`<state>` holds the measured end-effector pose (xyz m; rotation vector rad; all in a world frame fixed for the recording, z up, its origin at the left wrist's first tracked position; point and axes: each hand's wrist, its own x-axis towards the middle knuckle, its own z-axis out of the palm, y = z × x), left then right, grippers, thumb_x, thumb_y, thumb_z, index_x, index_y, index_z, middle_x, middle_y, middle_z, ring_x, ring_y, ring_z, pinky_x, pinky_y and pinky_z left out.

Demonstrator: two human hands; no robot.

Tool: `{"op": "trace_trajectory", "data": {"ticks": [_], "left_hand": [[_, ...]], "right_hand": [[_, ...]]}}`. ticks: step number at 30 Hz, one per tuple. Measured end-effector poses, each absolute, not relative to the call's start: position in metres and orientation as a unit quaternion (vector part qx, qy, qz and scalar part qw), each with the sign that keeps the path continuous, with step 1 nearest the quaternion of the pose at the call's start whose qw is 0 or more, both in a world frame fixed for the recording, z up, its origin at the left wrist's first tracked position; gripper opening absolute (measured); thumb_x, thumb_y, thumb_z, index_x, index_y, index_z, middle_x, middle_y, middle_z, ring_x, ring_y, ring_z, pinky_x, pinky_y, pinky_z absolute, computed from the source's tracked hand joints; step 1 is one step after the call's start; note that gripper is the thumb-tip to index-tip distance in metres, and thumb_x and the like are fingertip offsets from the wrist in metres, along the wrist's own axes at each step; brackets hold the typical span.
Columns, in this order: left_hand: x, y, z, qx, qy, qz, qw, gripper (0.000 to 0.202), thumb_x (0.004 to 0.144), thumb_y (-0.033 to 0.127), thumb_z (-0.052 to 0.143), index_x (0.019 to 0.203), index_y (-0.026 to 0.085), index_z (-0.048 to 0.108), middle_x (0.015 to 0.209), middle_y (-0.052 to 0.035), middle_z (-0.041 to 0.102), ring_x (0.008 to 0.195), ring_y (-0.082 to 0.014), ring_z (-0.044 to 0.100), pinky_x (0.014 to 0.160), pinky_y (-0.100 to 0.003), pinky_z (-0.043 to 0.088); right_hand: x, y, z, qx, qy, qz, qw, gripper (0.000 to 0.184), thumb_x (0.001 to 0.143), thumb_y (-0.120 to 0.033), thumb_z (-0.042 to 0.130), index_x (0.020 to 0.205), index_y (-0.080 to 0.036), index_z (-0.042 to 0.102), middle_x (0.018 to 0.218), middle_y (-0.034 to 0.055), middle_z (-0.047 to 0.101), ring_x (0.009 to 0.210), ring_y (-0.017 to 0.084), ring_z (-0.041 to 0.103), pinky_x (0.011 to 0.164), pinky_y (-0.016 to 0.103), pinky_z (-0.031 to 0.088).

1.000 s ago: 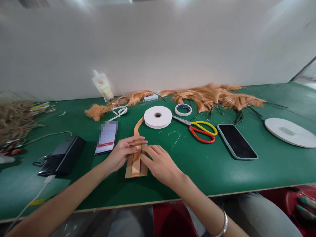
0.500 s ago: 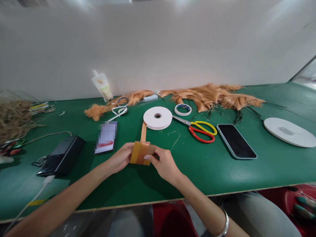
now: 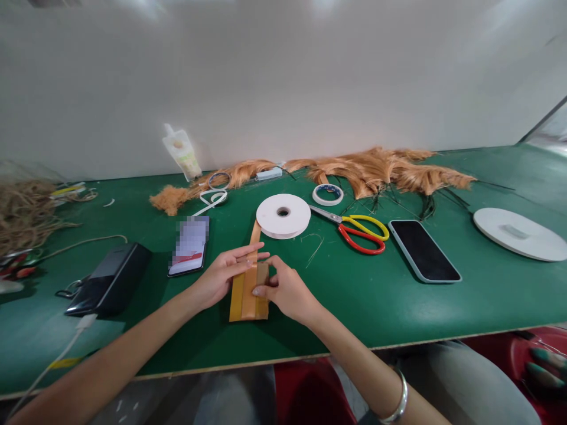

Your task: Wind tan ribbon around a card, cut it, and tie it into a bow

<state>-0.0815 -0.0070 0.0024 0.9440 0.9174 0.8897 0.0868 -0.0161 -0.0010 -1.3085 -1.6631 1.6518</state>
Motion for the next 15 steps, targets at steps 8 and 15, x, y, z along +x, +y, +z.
{"op": "trace_trajectory", "data": {"ticks": [8,15], "left_hand": [[-0.082,-0.005,0.002,0.389,0.445,0.417,0.691,0.045,0.069,0.016,0.067,0.113,0.015,0.062,0.119,-0.0122,0.063,0.111,-0.0274,0.058,0.095,-0.039,0.042],[-0.080,-0.006,0.004,0.351,0.431,0.412,0.722,0.043,0.066,0.014,0.067,0.109,0.014,0.064,0.117,-0.0117,0.065,0.105,-0.0241,0.061,0.091,-0.034,0.044]], "right_hand": [[0.097,-0.020,0.003,-0.457,-0.732,0.399,0.308,0.030,0.083,-0.011,0.045,0.111,-0.019,0.049,0.100,0.0083,0.065,0.086,0.016,0.063,0.075,0.032,0.051],[0.092,-0.027,-0.004,-0.335,-0.831,0.222,0.384,0.027,0.082,-0.006,0.043,0.094,-0.019,0.063,0.101,0.0084,0.068,0.102,0.020,0.059,0.091,0.040,0.047]]}}
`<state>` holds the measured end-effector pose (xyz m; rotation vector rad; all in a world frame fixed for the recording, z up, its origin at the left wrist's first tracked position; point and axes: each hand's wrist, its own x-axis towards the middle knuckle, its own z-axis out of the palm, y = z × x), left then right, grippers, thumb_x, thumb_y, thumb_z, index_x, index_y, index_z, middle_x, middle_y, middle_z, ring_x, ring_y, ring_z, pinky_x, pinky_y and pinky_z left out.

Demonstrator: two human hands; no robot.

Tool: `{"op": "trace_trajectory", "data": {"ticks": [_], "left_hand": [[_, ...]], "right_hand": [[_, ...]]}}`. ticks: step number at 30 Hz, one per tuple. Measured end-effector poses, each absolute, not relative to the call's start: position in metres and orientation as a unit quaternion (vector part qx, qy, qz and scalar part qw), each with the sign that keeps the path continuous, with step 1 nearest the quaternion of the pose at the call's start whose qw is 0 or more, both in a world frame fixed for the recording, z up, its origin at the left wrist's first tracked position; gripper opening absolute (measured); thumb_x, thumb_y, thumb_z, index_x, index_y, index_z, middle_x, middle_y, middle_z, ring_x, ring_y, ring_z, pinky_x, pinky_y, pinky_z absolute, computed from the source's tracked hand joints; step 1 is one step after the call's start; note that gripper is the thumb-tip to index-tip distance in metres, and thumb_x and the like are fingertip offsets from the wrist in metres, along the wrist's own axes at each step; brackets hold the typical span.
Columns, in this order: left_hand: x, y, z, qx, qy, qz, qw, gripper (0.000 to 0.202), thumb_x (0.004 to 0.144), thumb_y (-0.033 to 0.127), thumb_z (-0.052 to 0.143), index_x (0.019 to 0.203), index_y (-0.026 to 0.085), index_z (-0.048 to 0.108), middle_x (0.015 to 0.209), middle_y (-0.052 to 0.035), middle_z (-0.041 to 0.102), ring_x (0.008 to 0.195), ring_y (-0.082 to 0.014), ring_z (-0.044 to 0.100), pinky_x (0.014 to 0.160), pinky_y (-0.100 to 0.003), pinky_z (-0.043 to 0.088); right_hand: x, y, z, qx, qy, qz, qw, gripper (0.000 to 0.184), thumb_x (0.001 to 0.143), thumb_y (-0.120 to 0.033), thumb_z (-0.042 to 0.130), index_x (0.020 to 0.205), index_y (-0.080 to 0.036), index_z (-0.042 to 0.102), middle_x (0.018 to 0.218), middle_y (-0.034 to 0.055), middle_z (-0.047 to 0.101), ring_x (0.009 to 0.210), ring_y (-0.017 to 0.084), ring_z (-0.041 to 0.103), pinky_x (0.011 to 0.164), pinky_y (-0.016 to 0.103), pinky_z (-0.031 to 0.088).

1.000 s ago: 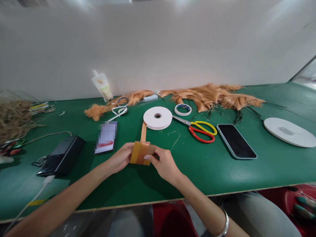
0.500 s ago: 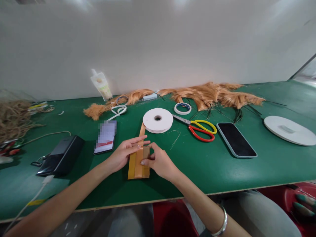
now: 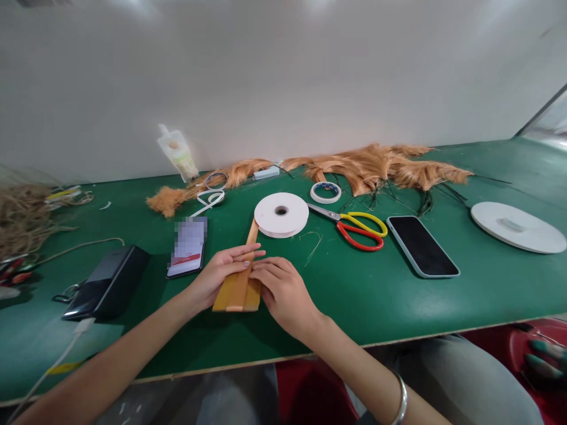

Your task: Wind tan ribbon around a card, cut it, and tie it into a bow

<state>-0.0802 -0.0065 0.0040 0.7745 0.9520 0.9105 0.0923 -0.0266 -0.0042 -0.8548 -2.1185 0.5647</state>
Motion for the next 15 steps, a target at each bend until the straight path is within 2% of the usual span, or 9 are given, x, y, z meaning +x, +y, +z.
{"op": "trace_trajectory", "data": {"ticks": [2,5,8,11,15], "left_hand": [[-0.0798,-0.0059,0.0045,0.352,0.438,0.405,0.721,0.042,0.067,0.018,0.068,0.108,0.014,0.065,0.112,-0.0115,0.067,0.104,-0.0248,0.061,0.088,-0.033,0.046],[-0.0786,-0.0046,0.0058,0.333,0.461,0.411,0.712,0.040,0.070,0.028,0.066,0.107,0.015,0.065,0.107,-0.0101,0.069,0.099,-0.0261,0.062,0.080,-0.034,0.048],[-0.0782,-0.0046,0.0071,0.317,0.454,0.434,0.711,0.044,0.074,0.043,0.063,0.109,0.016,0.064,0.104,-0.0089,0.069,0.097,-0.0246,0.061,0.080,-0.033,0.047],[-0.0795,-0.0055,0.0070,0.330,0.429,0.430,0.723,0.055,0.077,0.055,0.057,0.117,0.018,0.059,0.104,-0.0085,0.067,0.097,-0.0238,0.060,0.084,-0.035,0.045],[-0.0814,-0.0061,0.0054,0.357,0.427,0.432,0.710,0.056,0.078,0.052,0.058,0.123,0.018,0.054,0.107,-0.0095,0.066,0.098,-0.0242,0.060,0.087,-0.037,0.043]], "right_hand": [[0.0908,-0.0263,-0.0022,-0.395,-0.782,0.294,0.382,0.022,0.083,-0.011,0.046,0.090,-0.019,0.064,0.093,0.0069,0.069,0.094,0.020,0.062,0.084,0.036,0.050],[0.0899,-0.0233,0.0018,-0.482,-0.696,0.422,0.324,0.015,0.082,-0.019,0.050,0.082,-0.016,0.064,0.081,0.0055,0.068,0.081,0.020,0.063,0.075,0.033,0.050],[0.0883,-0.0199,0.0013,-0.477,-0.633,0.536,0.290,0.014,0.079,-0.018,0.051,0.085,-0.013,0.062,0.083,0.0050,0.067,0.079,0.018,0.062,0.072,0.031,0.049],[0.0860,-0.0182,-0.0023,-0.459,-0.572,0.616,0.287,0.016,0.076,-0.015,0.052,0.091,-0.012,0.059,0.081,0.0033,0.065,0.072,0.015,0.061,0.063,0.026,0.049],[0.0846,-0.0173,-0.0024,-0.474,-0.535,0.644,0.274,0.020,0.075,-0.014,0.055,0.095,-0.013,0.055,0.068,-0.0005,0.061,0.061,0.012,0.059,0.055,0.023,0.047]]}}
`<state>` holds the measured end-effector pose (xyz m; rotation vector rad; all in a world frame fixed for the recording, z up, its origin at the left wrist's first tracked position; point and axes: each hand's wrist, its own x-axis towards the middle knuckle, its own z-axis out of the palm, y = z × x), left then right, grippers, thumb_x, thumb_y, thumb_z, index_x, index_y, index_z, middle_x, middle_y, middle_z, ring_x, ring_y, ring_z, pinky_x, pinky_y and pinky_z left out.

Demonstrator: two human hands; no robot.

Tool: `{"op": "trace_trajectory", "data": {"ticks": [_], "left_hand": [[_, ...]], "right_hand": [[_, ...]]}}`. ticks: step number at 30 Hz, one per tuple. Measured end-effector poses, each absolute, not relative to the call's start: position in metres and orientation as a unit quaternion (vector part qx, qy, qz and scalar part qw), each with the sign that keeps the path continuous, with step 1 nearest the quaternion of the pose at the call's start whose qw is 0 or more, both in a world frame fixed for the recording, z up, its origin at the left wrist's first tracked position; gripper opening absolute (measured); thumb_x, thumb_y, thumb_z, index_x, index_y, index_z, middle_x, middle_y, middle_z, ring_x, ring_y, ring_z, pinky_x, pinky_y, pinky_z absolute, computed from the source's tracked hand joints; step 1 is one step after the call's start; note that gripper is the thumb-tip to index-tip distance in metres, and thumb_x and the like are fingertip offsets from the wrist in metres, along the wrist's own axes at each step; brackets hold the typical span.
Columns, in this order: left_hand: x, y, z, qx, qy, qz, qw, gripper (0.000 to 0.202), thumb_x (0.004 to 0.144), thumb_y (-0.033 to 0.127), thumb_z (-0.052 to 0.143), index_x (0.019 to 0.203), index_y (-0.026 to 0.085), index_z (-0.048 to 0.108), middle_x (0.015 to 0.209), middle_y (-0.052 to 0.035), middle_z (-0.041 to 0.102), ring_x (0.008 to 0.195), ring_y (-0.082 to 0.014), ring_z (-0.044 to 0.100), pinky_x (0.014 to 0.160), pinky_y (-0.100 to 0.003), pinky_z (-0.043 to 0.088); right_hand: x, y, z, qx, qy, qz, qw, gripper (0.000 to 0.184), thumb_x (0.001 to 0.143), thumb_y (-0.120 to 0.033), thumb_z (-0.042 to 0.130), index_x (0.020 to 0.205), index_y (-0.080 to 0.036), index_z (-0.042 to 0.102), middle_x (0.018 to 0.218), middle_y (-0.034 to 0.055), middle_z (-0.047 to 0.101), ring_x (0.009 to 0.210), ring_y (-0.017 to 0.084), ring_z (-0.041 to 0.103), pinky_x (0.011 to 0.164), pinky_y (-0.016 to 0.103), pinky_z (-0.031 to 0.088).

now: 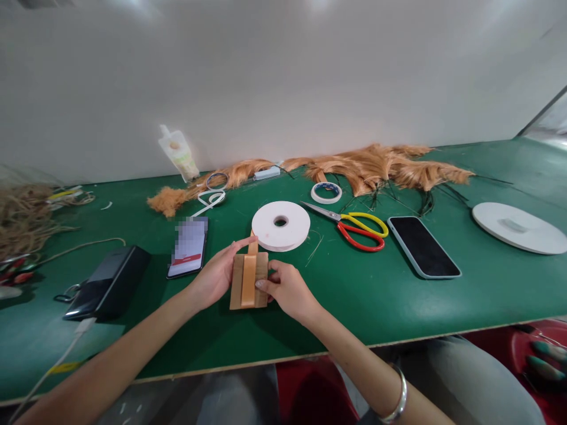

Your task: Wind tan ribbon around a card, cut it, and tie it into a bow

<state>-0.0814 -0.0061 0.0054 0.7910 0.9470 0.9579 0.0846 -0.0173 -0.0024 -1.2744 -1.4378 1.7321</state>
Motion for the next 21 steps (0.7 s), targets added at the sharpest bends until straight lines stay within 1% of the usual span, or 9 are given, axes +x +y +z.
{"op": "trace_trajectory", "data": {"ticks": [7,9,11,13,15,17,18,19,21], "left_hand": [[-0.081,-0.007,0.010,0.422,0.447,0.409,0.674,0.061,0.073,0.027,0.068,0.129,0.015,0.046,0.104,-0.0128,0.069,0.102,-0.0256,0.062,0.089,-0.036,0.042],[-0.081,-0.007,0.010,0.423,0.455,0.408,0.669,0.061,0.073,0.024,0.068,0.129,0.015,0.047,0.102,-0.0129,0.070,0.099,-0.0248,0.063,0.088,-0.034,0.043],[-0.082,-0.008,0.009,0.419,0.458,0.408,0.669,0.059,0.072,0.022,0.067,0.128,0.015,0.047,0.102,-0.0127,0.070,0.095,-0.0235,0.064,0.085,-0.034,0.044],[-0.082,-0.007,0.008,0.413,0.464,0.408,0.669,0.058,0.072,0.021,0.067,0.126,0.015,0.048,0.102,-0.0126,0.070,0.090,-0.0222,0.065,0.082,-0.033,0.046],[-0.082,-0.007,0.008,0.406,0.473,0.409,0.667,0.057,0.071,0.021,0.068,0.124,0.015,0.049,0.102,-0.0121,0.070,0.088,-0.0213,0.065,0.079,-0.032,0.047],[-0.082,-0.006,0.008,0.403,0.479,0.407,0.665,0.056,0.070,0.021,0.068,0.123,0.016,0.051,0.099,-0.0110,0.071,0.086,-0.0201,0.065,0.077,-0.031,0.047],[-0.082,-0.006,0.008,0.404,0.478,0.403,0.668,0.055,0.070,0.021,0.069,0.122,0.016,0.051,0.098,-0.0104,0.071,0.084,-0.0194,0.065,0.076,-0.030,0.048],[-0.082,-0.006,0.008,0.406,0.473,0.398,0.672,0.054,0.070,0.021,0.069,0.121,0.016,0.053,0.096,-0.0098,0.072,0.082,-0.0186,0.066,0.074,-0.029,0.048],[-0.083,-0.007,0.009,0.415,0.456,0.386,0.686,0.049,0.069,0.020,0.069,0.116,0.015,0.056,0.093,-0.0091,0.072,0.078,-0.0173,0.066,0.072,-0.028,0.047]], "right_hand": [[0.083,-0.019,-0.001,-0.478,-0.523,0.662,0.245,0.028,0.077,-0.011,0.057,0.100,-0.017,0.042,0.057,-0.0053,0.059,0.050,0.010,0.057,0.051,0.022,0.048],[0.083,-0.020,-0.001,-0.478,-0.524,0.664,0.235,0.030,0.077,-0.012,0.057,0.100,-0.019,0.039,0.057,-0.0058,0.058,0.051,0.011,0.058,0.051,0.023,0.048],[0.084,-0.019,-0.001,-0.486,-0.544,0.651,0.211,0.027,0.080,-0.015,0.055,0.100,-0.019,0.038,0.055,-0.0057,0.058,0.051,0.012,0.059,0.052,0.024,0.049],[0.089,-0.015,0.001,-0.521,-0.609,0.563,0.200,0.019,0.083,-0.019,0.052,0.098,-0.018,0.042,0.057,-0.0032,0.059,0.053,0.014,0.060,0.053,0.026,0.047],[0.094,-0.007,0.004,-0.572,-0.699,0.378,0.203,0.012,0.086,-0.021,0.048,0.097,-0.017,0.047,0.068,0.0032,0.064,0.062,0.018,0.063,0.057,0.027,0.045],[0.099,0.002,0.007,-0.593,-0.763,0.186,0.179,0.018,0.089,-0.022,0.044,0.103,-0.017,0.052,0.087,0.0088,0.067,0.074,0.021,0.065,0.059,0.028,0.041],[0.101,0.007,0.009,-0.588,-0.784,0.130,0.149,0.022,0.089,-0.023,0.042,0.108,-0.018,0.053,0.093,0.0099,0.068,0.078,0.023,0.065,0.058,0.027,0.039],[0.103,0.011,0.010,-0.578,-0.801,0.101,0.117,0.025,0.090,-0.025,0.041,0.112,-0.019,0.053,0.096,0.0102,0.068,0.081,0.023,0.065,0.057,0.026,0.038],[0.106,0.020,0.014,-0.549,-0.828,0.091,0.064,0.028,0.089,-0.026,0.043,0.115,-0.020,0.053,0.097,0.0091,0.069,0.083,0.023,0.066,0.056,0.025,0.036]]}}
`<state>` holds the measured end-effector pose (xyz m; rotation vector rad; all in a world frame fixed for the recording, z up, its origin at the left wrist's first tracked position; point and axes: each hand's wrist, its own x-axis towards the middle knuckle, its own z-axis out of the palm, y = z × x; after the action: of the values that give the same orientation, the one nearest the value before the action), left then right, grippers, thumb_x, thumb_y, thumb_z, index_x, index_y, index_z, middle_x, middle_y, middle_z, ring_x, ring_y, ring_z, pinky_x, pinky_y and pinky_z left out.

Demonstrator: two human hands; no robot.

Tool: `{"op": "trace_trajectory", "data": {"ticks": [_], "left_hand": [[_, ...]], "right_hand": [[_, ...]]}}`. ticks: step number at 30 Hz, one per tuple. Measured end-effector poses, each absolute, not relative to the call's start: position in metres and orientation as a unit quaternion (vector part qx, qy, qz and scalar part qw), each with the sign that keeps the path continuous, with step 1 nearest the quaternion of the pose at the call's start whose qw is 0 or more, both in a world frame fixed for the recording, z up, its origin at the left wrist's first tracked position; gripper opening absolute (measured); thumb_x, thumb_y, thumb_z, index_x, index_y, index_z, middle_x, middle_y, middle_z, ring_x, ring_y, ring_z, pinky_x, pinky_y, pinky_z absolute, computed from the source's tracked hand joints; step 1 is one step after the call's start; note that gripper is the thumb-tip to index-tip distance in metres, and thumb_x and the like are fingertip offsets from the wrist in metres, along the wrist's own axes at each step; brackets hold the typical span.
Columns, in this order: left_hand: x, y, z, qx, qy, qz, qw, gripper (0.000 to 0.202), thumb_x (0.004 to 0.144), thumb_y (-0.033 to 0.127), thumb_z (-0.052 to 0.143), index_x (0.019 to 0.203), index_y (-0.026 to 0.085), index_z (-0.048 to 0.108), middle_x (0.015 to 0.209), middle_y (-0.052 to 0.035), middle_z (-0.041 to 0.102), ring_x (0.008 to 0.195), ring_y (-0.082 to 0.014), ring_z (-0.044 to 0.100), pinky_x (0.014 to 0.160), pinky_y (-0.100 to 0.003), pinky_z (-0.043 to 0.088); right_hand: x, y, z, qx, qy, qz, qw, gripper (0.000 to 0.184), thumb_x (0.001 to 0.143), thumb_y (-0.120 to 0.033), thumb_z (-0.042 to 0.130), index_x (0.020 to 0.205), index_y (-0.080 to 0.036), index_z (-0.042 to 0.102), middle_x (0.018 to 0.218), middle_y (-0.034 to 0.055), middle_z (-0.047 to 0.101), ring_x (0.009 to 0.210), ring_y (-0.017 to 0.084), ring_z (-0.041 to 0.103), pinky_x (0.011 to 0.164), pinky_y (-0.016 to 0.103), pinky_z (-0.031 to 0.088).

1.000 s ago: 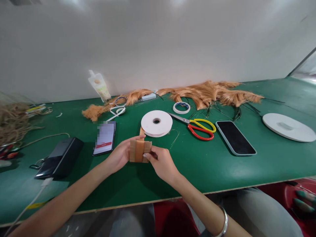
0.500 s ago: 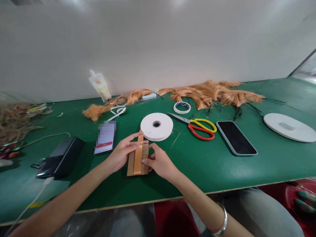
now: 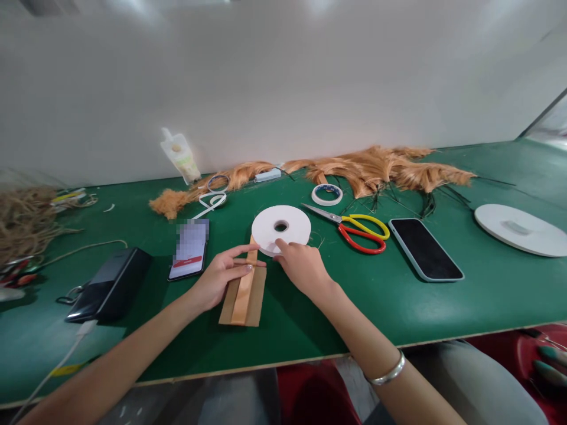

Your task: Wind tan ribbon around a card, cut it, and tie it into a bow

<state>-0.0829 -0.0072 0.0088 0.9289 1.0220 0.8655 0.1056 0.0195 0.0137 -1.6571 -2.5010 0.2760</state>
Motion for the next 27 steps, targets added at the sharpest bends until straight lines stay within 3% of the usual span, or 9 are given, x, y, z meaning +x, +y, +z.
{"op": "trace_trajectory", "data": {"ticks": [3,5,9,13,17,22,27], "left_hand": [[-0.084,-0.010,0.009,0.435,0.421,0.366,0.707,0.043,0.068,0.018,0.070,0.110,0.015,0.061,0.089,-0.0082,0.073,0.076,-0.0165,0.066,0.070,-0.026,0.047],[-0.084,-0.013,0.009,0.454,0.403,0.349,0.714,0.043,0.068,0.018,0.069,0.110,0.017,0.062,0.089,-0.0074,0.074,0.077,-0.0163,0.066,0.071,-0.026,0.046],[-0.083,-0.017,0.007,0.474,0.399,0.334,0.710,0.044,0.071,0.017,0.067,0.115,0.021,0.062,0.092,-0.0067,0.074,0.082,-0.0163,0.066,0.073,-0.026,0.046],[-0.081,-0.016,0.007,0.440,0.407,0.363,0.714,0.046,0.068,0.017,0.069,0.114,0.019,0.062,0.092,-0.0070,0.074,0.082,-0.0166,0.066,0.074,-0.026,0.047],[-0.079,-0.014,0.010,0.365,0.421,0.420,0.716,0.050,0.063,0.016,0.073,0.112,0.015,0.062,0.089,-0.0076,0.074,0.076,-0.0168,0.067,0.073,-0.027,0.048],[-0.077,-0.014,0.013,0.331,0.435,0.429,0.719,0.053,0.064,0.014,0.072,0.115,0.013,0.061,0.101,-0.0101,0.071,0.085,-0.0190,0.067,0.079,-0.029,0.049],[-0.079,-0.013,0.009,0.351,0.435,0.404,0.724,0.048,0.064,0.013,0.072,0.111,0.013,0.064,0.111,-0.0114,0.068,0.098,-0.0216,0.064,0.089,-0.031,0.046]], "right_hand": [[0.112,0.028,0.018,-0.533,-0.841,0.085,0.032,0.025,0.088,-0.029,0.046,0.109,-0.021,0.057,0.093,0.0080,0.071,0.084,0.023,0.066,0.056,0.024,0.033],[0.119,0.032,0.019,-0.596,-0.801,0.039,0.033,0.021,0.090,-0.027,0.042,0.100,-0.019,0.059,0.086,0.0093,0.070,0.079,0.023,0.066,0.053,0.024,0.029],[0.127,0.032,0.022,-0.699,-0.707,-0.056,0.095,0.026,0.093,-0.023,0.033,0.088,-0.015,0.058,0.078,0.0106,0.067,0.069,0.021,0.063,0.051,0.025,0.024],[0.119,0.018,0.021,-0.544,-0.826,0.024,0.146,0.015,0.087,-0.015,0.043,0.091,-0.017,0.058,0.080,0.0058,0.065,0.069,0.016,0.059,0.056,0.024,0.032],[0.104,-0.002,0.011,-0.350,-0.913,0.000,0.212,0.022,0.083,-0.004,0.041,0.092,-0.015,0.058,0.088,0.0082,0.061,0.076,0.017,0.055,0.066,0.026,0.041],[0.096,-0.017,-0.002,-0.263,-0.918,-0.086,0.285,0.020,0.088,-0.010,0.040,0.091,-0.014,0.059,0.095,0.0097,0.065,0.077,0.017,0.055,0.068,0.030,0.044],[0.095,-0.023,-0.005,-0.245,-0.895,0.015,0.373,0.026,0.090,-0.008,0.037,0.087,-0.011,0.062,0.085,0.0095,0.068,0.071,0.014,0.058,0.064,0.026,0.048]]}}
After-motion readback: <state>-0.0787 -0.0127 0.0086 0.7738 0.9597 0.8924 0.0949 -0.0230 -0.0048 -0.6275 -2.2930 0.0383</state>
